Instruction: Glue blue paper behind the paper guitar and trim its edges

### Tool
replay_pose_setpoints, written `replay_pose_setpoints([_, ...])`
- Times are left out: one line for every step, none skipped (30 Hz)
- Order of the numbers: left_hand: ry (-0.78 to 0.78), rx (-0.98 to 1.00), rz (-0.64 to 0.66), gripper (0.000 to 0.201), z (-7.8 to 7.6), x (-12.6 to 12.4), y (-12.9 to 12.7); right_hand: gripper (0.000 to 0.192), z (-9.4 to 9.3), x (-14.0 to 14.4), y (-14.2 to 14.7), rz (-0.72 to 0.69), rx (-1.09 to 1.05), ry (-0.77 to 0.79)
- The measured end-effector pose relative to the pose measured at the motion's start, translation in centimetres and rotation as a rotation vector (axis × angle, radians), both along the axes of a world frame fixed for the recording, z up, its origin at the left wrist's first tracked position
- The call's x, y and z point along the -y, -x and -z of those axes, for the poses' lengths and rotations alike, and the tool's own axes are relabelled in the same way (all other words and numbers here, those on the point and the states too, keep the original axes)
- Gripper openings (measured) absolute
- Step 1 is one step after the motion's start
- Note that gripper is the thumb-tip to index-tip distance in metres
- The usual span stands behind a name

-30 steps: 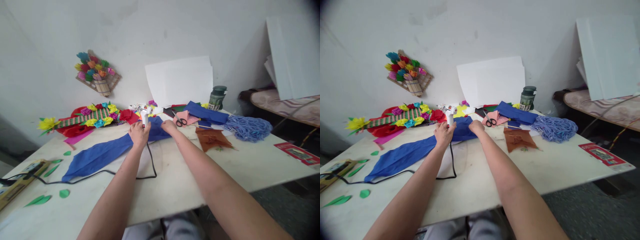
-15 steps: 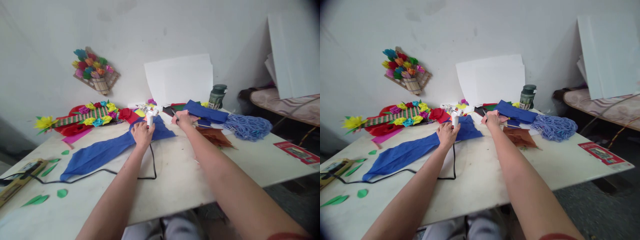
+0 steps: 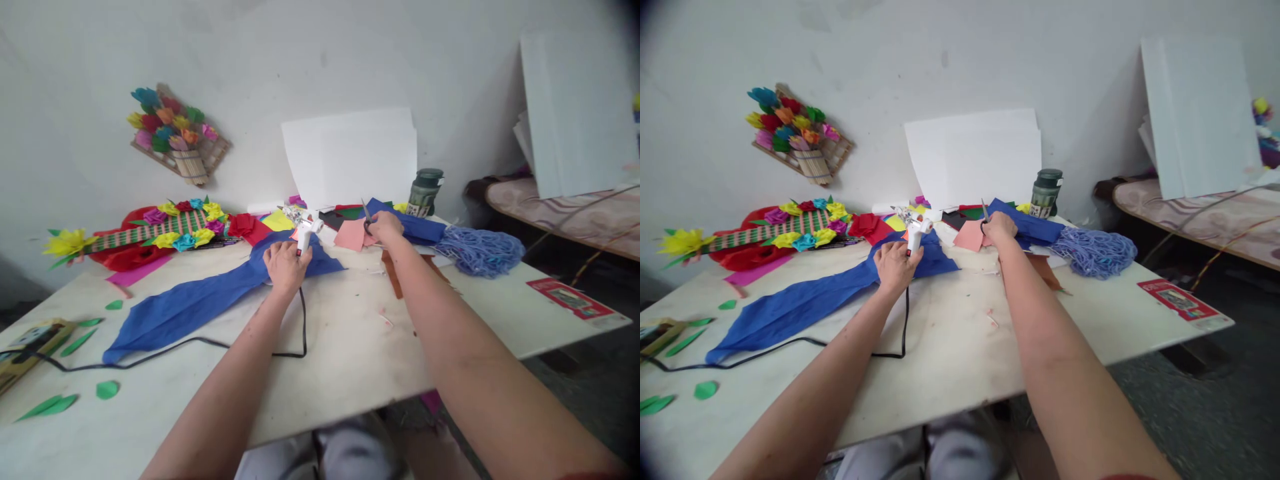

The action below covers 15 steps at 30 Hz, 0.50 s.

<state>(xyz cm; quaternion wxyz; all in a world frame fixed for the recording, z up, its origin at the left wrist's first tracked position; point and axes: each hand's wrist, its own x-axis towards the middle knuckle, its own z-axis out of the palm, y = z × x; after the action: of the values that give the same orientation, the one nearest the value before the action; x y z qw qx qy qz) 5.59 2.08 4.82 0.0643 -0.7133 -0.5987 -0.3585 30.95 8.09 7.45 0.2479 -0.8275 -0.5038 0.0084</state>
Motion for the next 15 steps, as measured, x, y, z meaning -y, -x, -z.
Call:
replay_pose_setpoints([-0.005, -0.008, 0.003, 0.03, 0.1, 0.0, 0.0, 0.035, 0.4, 0.3, 0.1, 0.003, -0.003, 0.039])
replay_pose_setpoints([-0.01, -0.016, 0.001, 0.03, 0.1, 0.0, 0.0, 0.035, 0.8, 0.5, 0.2, 0.003, -0.011, 0.074])
replay_pose_setpoints([-0.012, -0.024, -0.004, 0.031, 0.1, 0.1, 0.0, 0.035, 1.3, 0.7, 0.4, 0.003, -0.016, 0.098])
replay_pose_setpoints([-0.013, -0.031, -0.01, 0.032, 0.1, 0.1, 0.0, 0.034, 1.8, 0.8, 0.7, 0.002, -0.015, 0.105])
replay_pose_setpoints([-0.01, -0.037, -0.018, 0.032, 0.1, 0.1, 0.0, 0.034, 2.2, 0.9, 1.0, 0.004, -0.013, 0.103])
replay_pose_setpoints([-0.002, -0.04, -0.024, 0.032, 0.1, 0.2, 0.1, 0.033, 2.5, 0.8, 1.4, 0.004, -0.009, 0.101])
replay_pose_setpoints([0.006, -0.042, -0.028, 0.032, 0.1, 0.2, 0.1, 0.032, 2.8, 0.7, 1.8, -0.005, 0.002, 0.104])
replay_pose_setpoints([0.014, -0.041, -0.031, 0.032, 0.1, 0.2, 0.1, 0.031, 2.9, 0.4, 2.2, -0.011, 0.018, 0.111])
replay_pose_setpoints([0.021, -0.038, -0.033, 0.032, 0.1, 0.3, 0.1, 0.03, 3.0, 0.1, 2.6, -0.012, 0.032, 0.119])
replay_pose_setpoints([0.023, -0.035, -0.034, 0.031, 0.1, 0.2, 0.1, 0.029, 2.9, -0.1, 2.9, -0.01, 0.039, 0.13])
replay_pose_setpoints([0.023, -0.032, -0.033, 0.031, 0.1, 0.2, 0.1, 0.029, 2.9, -0.4, 3.3, -0.003, 0.042, 0.139])
replay_pose_setpoints([0.021, -0.03, -0.034, 0.031, 0.2, 0.2, 0.1, 0.028, 2.8, -0.7, 3.7, 0.007, 0.043, 0.143])
replay_pose_setpoints([0.018, -0.03, -0.035, 0.03, 0.2, 0.1, 0.1, 0.028, 2.8, -0.8, 4.0, 0.014, 0.047, 0.139])
replay_pose_setpoints([0.014, -0.032, -0.037, 0.03, 0.3, 0.1, 0.1, 0.028, 2.8, -0.9, 4.3, 0.019, 0.055, 0.131])
replay_pose_setpoints([0.011, -0.035, -0.038, 0.03, 0.3, 0.0, 0.1, 0.028, 2.9, -0.8, 4.6, 0.023, 0.063, 0.121])
